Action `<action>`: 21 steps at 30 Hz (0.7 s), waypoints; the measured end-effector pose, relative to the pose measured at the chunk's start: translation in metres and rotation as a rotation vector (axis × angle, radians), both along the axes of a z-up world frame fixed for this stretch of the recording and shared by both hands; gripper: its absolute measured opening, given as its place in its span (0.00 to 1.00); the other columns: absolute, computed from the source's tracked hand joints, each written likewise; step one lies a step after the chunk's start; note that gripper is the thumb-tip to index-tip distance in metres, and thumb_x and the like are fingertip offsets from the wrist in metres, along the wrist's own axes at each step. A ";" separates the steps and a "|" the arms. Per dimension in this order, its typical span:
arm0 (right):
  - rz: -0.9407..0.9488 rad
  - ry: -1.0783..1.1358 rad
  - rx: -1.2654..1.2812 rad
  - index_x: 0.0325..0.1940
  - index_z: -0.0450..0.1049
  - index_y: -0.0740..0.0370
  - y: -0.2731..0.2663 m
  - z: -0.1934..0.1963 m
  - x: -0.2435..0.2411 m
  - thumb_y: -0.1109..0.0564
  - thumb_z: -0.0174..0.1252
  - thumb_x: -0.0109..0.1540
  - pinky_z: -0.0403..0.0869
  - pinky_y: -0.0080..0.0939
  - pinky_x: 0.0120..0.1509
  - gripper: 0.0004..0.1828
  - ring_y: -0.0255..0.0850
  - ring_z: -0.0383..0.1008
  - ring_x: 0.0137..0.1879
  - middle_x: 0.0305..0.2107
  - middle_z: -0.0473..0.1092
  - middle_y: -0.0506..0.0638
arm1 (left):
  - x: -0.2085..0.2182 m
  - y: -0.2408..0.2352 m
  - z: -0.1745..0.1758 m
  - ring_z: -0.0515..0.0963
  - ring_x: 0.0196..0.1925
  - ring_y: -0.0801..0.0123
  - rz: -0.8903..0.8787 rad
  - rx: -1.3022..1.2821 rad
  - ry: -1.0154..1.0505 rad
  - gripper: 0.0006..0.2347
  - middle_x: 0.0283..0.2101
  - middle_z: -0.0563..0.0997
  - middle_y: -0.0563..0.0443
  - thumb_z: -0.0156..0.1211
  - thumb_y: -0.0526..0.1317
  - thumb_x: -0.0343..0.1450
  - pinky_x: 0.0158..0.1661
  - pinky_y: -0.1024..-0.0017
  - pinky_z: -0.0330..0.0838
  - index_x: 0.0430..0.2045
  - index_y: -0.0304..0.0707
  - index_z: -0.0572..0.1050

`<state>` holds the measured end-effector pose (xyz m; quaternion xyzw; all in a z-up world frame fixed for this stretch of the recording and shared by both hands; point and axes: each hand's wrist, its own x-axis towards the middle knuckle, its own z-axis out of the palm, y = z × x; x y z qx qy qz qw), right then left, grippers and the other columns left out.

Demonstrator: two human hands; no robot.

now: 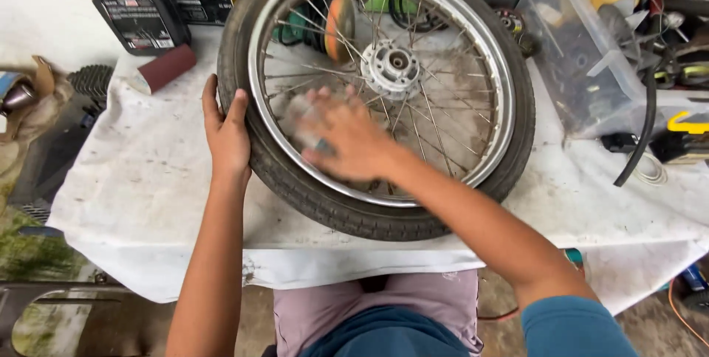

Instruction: Sanding the spokes and rim of a motorcycle wheel using sandpaper

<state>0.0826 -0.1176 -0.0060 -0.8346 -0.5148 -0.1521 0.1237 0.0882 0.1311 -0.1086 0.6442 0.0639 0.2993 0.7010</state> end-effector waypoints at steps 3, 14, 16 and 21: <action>-0.008 0.016 -0.060 0.68 0.68 0.46 0.013 -0.035 0.011 0.28 0.37 0.69 0.44 0.74 0.76 0.33 0.60 0.53 0.77 0.72 0.53 0.61 | -0.002 -0.003 0.001 0.82 0.55 0.50 -0.001 -0.020 0.036 0.25 0.58 0.76 0.32 0.56 0.48 0.83 0.45 0.58 0.81 0.73 0.51 0.53; -0.149 0.085 -0.233 0.78 0.52 0.39 0.004 -0.019 -0.004 0.20 0.32 0.65 0.35 0.81 0.74 0.42 0.60 0.40 0.80 0.76 0.44 0.61 | -0.002 -0.011 0.001 0.73 0.65 0.39 0.048 0.001 0.031 0.26 0.63 0.71 0.25 0.58 0.48 0.81 0.59 0.48 0.72 0.73 0.50 0.54; -0.184 0.141 -0.242 0.79 0.50 0.38 0.012 -0.011 -0.001 0.18 0.28 0.64 0.30 0.80 0.74 0.44 0.60 0.36 0.81 0.76 0.42 0.61 | 0.001 -0.006 -0.001 0.74 0.64 0.40 0.037 -0.001 0.017 0.25 0.63 0.71 0.27 0.57 0.48 0.82 0.56 0.49 0.74 0.73 0.52 0.53; -0.204 0.201 -0.431 0.77 0.49 0.29 -0.022 0.007 -0.019 0.14 0.19 0.59 0.26 0.78 0.74 0.47 0.55 0.33 0.81 0.77 0.39 0.56 | -0.005 -0.012 0.010 0.71 0.68 0.41 0.015 -0.021 0.061 0.25 0.67 0.69 0.29 0.56 0.49 0.81 0.60 0.47 0.70 0.73 0.55 0.53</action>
